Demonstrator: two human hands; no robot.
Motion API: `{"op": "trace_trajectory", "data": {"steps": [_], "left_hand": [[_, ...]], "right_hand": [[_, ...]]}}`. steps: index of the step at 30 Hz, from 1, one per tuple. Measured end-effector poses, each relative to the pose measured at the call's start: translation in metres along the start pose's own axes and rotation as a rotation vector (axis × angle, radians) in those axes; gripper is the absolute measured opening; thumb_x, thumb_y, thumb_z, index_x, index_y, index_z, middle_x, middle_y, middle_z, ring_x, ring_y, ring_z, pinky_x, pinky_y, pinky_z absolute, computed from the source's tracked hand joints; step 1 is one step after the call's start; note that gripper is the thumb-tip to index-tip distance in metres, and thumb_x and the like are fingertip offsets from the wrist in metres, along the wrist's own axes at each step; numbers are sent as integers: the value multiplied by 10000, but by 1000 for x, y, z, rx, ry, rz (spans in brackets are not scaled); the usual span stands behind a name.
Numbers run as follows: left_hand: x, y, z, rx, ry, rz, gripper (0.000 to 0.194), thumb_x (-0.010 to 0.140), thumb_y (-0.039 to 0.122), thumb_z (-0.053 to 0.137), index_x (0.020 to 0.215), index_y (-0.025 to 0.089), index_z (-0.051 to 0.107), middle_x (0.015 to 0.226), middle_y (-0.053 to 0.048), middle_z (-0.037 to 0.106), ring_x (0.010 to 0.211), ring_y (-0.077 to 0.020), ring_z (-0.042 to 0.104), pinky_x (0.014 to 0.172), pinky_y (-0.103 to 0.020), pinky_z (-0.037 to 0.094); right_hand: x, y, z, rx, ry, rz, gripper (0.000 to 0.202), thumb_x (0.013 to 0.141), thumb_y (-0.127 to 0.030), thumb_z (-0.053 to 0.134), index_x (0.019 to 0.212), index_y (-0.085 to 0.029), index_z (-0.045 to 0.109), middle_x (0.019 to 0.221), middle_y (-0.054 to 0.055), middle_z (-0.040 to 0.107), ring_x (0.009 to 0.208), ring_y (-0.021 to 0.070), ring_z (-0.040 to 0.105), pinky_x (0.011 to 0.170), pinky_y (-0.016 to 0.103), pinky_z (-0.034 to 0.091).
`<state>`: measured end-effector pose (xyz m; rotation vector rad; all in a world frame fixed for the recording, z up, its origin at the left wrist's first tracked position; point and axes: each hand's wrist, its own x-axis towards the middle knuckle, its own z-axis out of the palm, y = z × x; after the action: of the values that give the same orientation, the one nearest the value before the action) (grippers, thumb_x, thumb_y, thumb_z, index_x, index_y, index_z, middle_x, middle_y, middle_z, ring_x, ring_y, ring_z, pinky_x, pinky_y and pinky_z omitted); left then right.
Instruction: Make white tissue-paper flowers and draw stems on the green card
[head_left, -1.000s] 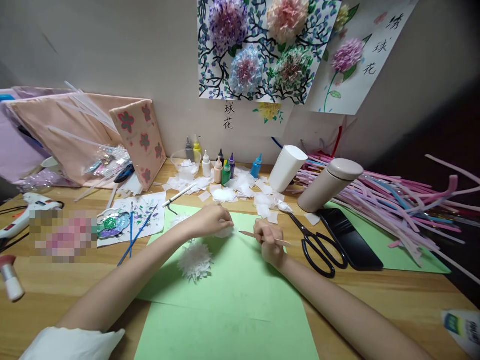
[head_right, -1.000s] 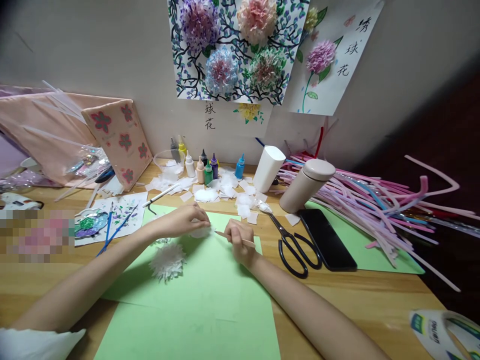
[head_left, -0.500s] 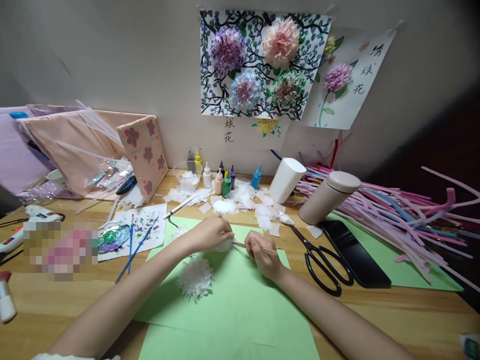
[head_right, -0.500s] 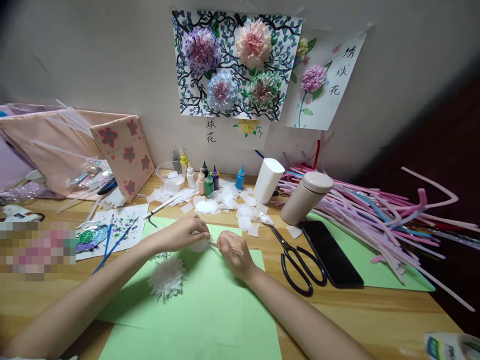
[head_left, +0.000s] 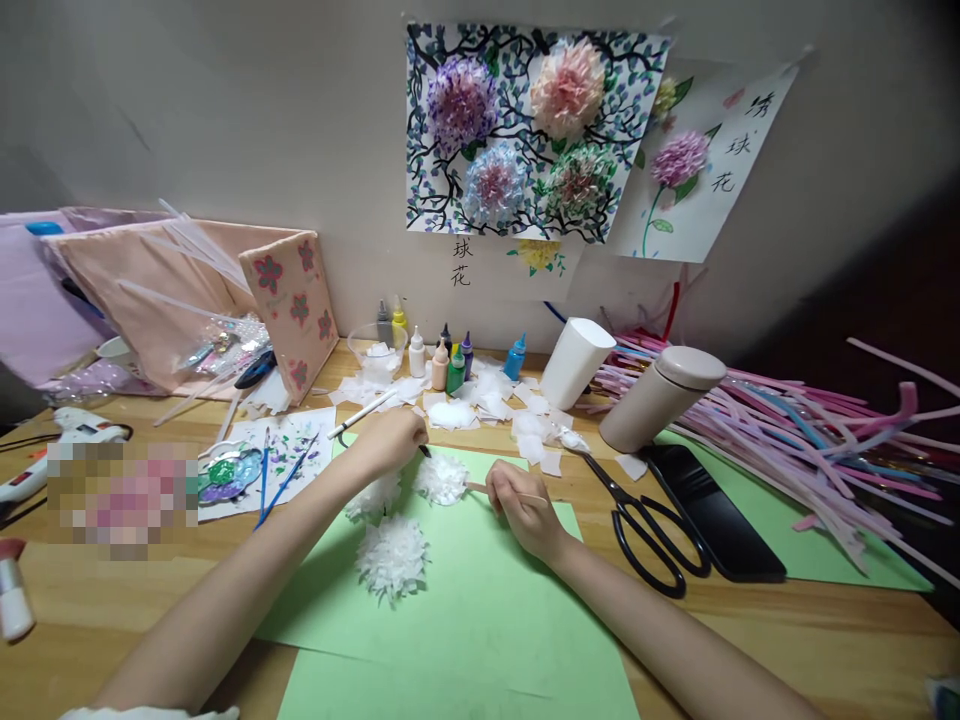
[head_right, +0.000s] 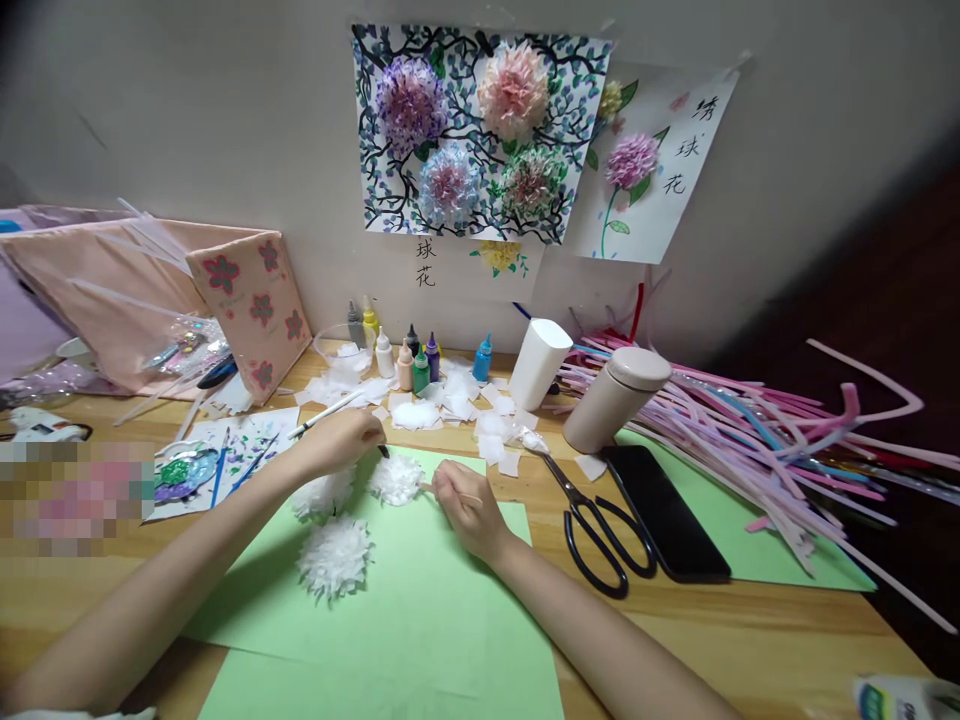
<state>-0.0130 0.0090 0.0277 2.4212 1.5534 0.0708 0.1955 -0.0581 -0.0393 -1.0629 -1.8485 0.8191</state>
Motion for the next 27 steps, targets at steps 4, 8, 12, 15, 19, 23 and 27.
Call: {"op": "trace_trajectory", "data": {"steps": [4,8,12,15,19,23,27], "left_hand": [[4,-11,8,34,-96,-59,149,656,159,565,724,190,694,782,-39,692,718,-174,598,584,-239,368],[6,-9,11,33,-103,-82,161,627,140,582,724,185,703,797,-52,699,735,-192,611,582,-245,378],[5,-6,10,53,-101,-89,174,620,124,575,719,180,706,786,-63,700,735,-207,617,585,-254,384],[4,-7,9,52,-83,-81,188,627,119,558,725,176,708,792,-69,701,742,-214,619,594,-260,389],[3,-6,10,44,-86,-90,199,614,114,554,719,179,709,790,-66,701,724,-204,615,588,-256,390],[3,-5,9,26,-89,-111,195,606,111,559,712,183,707,791,-60,699,724,-195,613,593,-249,398],[4,-8,5,0,-57,-146,144,628,167,589,714,201,699,792,-42,694,753,-199,611,614,-252,414]], "right_hand": [[4,0,4,86,24,106,413,936,-396,266,592,-207,393,512,-27,416,495,123,404,524,258,329],[9,-2,10,199,55,221,382,936,-422,254,656,-211,405,465,-54,396,445,114,411,511,251,349],[4,-1,11,178,48,154,401,933,-418,272,622,-204,410,486,-39,420,466,112,426,507,249,344],[0,1,10,141,117,88,428,934,-408,265,582,-201,394,498,-33,406,462,108,402,499,252,332],[0,2,9,138,94,98,413,935,-393,270,592,-202,397,501,-34,397,463,110,397,492,252,326],[-1,2,9,140,107,87,413,932,-384,281,579,-202,395,502,-31,402,462,111,400,487,256,326],[-6,6,7,153,230,29,437,932,-382,263,552,-204,386,488,-30,387,437,109,374,467,262,310]]}}
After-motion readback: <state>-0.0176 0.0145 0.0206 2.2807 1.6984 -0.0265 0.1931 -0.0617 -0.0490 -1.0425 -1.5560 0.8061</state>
